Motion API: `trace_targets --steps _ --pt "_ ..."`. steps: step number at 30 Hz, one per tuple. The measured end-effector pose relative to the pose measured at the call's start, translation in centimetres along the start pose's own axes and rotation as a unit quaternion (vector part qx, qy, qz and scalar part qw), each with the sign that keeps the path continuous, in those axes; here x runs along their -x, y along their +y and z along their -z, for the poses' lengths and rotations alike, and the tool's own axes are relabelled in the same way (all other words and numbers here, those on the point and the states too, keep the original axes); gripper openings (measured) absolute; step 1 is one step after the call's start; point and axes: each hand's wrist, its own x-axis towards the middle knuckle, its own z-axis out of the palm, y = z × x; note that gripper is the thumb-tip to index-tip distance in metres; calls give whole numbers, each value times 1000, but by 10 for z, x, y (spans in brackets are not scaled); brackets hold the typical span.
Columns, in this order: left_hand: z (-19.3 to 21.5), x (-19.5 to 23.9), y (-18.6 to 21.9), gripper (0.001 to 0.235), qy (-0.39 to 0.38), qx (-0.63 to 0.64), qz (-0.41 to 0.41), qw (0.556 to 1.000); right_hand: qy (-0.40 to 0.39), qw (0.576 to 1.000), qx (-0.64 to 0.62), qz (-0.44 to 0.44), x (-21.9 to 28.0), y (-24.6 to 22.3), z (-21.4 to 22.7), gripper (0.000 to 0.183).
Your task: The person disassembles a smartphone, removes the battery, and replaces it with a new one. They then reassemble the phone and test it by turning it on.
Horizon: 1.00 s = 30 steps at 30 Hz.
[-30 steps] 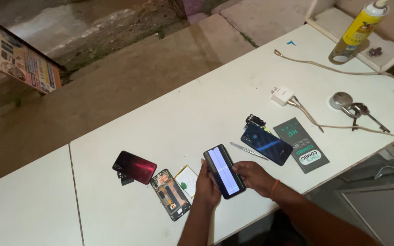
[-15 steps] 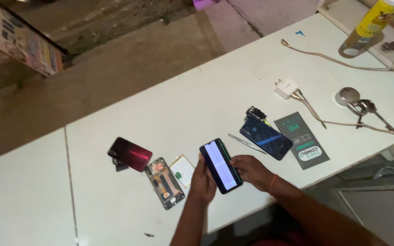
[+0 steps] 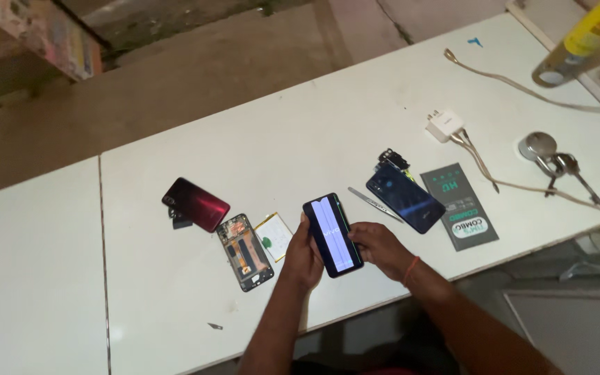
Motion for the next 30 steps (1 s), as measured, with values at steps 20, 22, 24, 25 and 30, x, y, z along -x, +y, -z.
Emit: trace_targets --steps 20,22,24,25,30 --pt "-10 2 -8 40 67 -68 -46 994 -23 999 0 -35 3 -15 -5 27" --pt "-11 3 -7 40 66 -65 -47 995 -20 999 -1 -35 4 -16 -7 28" --pt "-11 3 -6 40 52 -63 -50 995 -21 999 3 -32 5 -16 -8 28" --pt "-10 3 -7 39 53 -59 -52 996 -20 999 7 -32 5 -17 -8 29" --pt "-10 5 -8 39 67 -66 -59 994 -22 999 21 -36 4 -16 -6 29"
